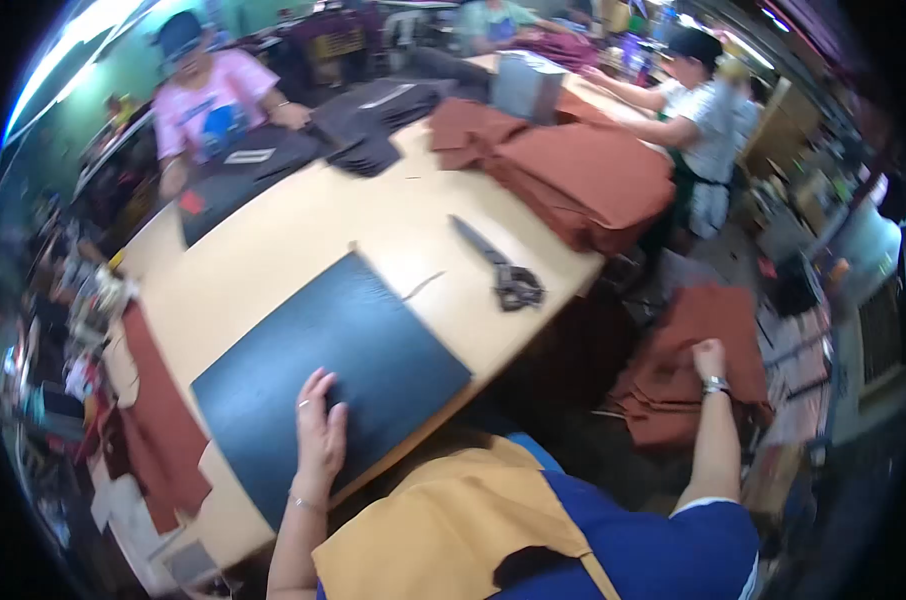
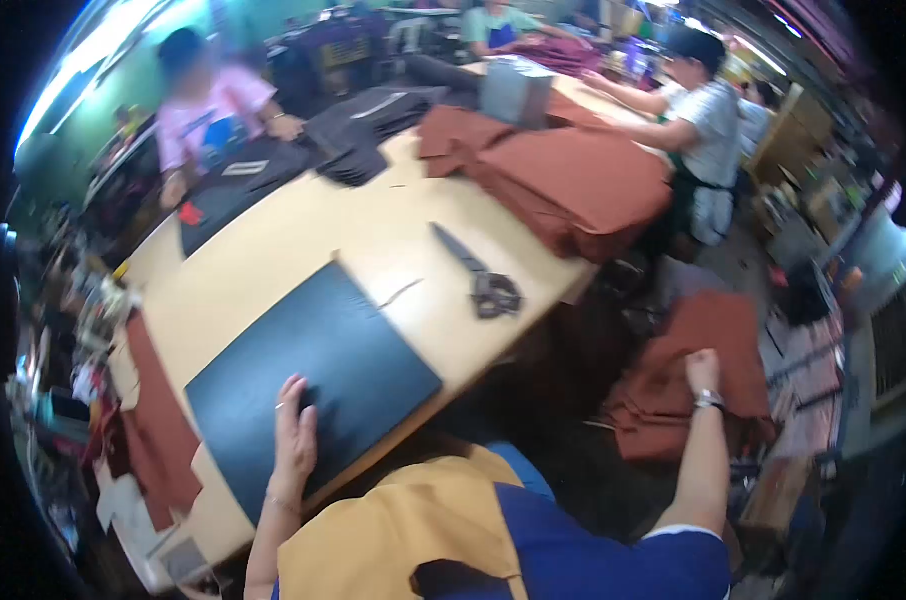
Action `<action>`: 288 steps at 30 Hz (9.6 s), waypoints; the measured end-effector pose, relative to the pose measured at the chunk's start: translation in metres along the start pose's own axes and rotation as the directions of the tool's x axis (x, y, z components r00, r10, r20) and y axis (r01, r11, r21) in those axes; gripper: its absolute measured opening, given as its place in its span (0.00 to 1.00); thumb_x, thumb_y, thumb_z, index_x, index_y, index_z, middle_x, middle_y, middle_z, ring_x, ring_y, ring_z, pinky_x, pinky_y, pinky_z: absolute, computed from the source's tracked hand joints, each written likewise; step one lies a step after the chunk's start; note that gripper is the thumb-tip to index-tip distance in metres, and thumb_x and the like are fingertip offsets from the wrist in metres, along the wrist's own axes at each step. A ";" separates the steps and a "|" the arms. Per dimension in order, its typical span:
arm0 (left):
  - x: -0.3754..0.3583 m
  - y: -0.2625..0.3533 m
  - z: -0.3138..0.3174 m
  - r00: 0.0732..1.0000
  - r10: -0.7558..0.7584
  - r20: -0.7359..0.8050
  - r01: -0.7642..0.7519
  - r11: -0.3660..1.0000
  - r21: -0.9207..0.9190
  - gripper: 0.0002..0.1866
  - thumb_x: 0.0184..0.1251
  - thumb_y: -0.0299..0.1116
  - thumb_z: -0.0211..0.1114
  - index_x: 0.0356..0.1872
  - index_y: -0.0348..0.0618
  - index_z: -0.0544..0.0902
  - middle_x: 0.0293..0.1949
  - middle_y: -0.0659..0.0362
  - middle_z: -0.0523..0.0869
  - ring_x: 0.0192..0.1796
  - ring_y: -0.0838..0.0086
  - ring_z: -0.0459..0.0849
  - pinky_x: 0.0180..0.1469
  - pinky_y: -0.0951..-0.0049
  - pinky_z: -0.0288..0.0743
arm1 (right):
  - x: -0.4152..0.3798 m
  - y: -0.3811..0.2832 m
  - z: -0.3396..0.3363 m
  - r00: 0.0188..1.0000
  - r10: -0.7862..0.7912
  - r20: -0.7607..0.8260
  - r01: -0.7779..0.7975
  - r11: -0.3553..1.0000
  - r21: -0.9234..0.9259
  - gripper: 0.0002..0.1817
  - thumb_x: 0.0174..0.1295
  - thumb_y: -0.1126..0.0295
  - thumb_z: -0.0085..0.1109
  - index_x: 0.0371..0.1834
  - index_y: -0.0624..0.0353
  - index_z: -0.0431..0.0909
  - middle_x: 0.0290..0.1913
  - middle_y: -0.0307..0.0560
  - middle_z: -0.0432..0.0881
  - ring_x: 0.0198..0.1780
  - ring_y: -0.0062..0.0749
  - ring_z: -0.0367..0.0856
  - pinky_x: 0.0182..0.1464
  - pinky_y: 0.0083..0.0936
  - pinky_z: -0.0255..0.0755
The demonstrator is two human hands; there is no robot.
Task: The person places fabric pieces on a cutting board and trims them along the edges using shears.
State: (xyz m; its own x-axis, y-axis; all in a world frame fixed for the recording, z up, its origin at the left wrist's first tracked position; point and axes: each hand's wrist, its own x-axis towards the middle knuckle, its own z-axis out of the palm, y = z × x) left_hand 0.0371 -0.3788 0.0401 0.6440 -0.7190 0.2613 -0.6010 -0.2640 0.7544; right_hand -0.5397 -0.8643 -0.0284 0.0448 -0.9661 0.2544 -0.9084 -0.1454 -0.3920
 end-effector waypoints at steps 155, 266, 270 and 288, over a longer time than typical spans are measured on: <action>0.045 -0.101 -0.094 0.974 -0.219 0.064 0.108 0.687 0.719 0.50 0.54 0.73 0.57 0.74 0.56 0.58 0.77 0.52 0.51 0.78 0.53 0.46 0.73 0.37 0.40 | -0.015 -0.421 0.105 0.432 -0.372 0.822 -0.009 0.909 0.416 0.13 0.61 0.60 0.61 0.36 0.60 0.82 0.27 0.41 0.82 0.35 0.29 0.84 0.36 0.29 0.78; 0.063 -0.001 0.036 0.887 0.142 0.439 -0.358 0.811 0.462 0.50 0.54 0.76 0.52 0.73 0.55 0.62 0.76 0.45 0.51 0.78 0.50 0.45 0.70 0.31 0.39 | -0.275 -0.404 0.003 0.303 -0.416 0.857 -0.632 0.585 0.508 0.16 0.66 0.54 0.61 0.33 0.57 0.77 0.25 0.34 0.78 0.26 0.16 0.77 0.30 0.15 0.71; 0.063 -0.004 0.038 0.894 0.149 0.422 -0.352 0.818 0.456 0.50 0.53 0.76 0.53 0.73 0.55 0.62 0.76 0.45 0.51 0.78 0.51 0.45 0.70 0.31 0.39 | -0.279 -0.389 0.005 0.294 -0.478 0.828 -0.612 0.571 0.547 0.15 0.66 0.56 0.61 0.34 0.57 0.77 0.25 0.34 0.78 0.26 0.16 0.77 0.30 0.15 0.72; 0.058 0.002 0.039 0.878 0.173 0.446 -0.389 0.801 0.455 0.50 0.53 0.76 0.53 0.74 0.57 0.61 0.76 0.45 0.51 0.78 0.50 0.47 0.70 0.32 0.39 | -0.281 -0.394 0.008 0.334 -0.458 0.824 -0.603 0.568 0.560 0.17 0.66 0.52 0.60 0.34 0.55 0.76 0.25 0.35 0.78 0.25 0.16 0.77 0.29 0.14 0.71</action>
State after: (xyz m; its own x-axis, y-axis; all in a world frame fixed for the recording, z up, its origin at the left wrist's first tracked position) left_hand 0.0546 -0.4465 0.0335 0.2502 -0.9638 0.0918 -0.9473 -0.2242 0.2286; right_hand -0.1911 -0.5368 0.0477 0.7733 -0.4321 -0.4641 -0.3102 0.3805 -0.8712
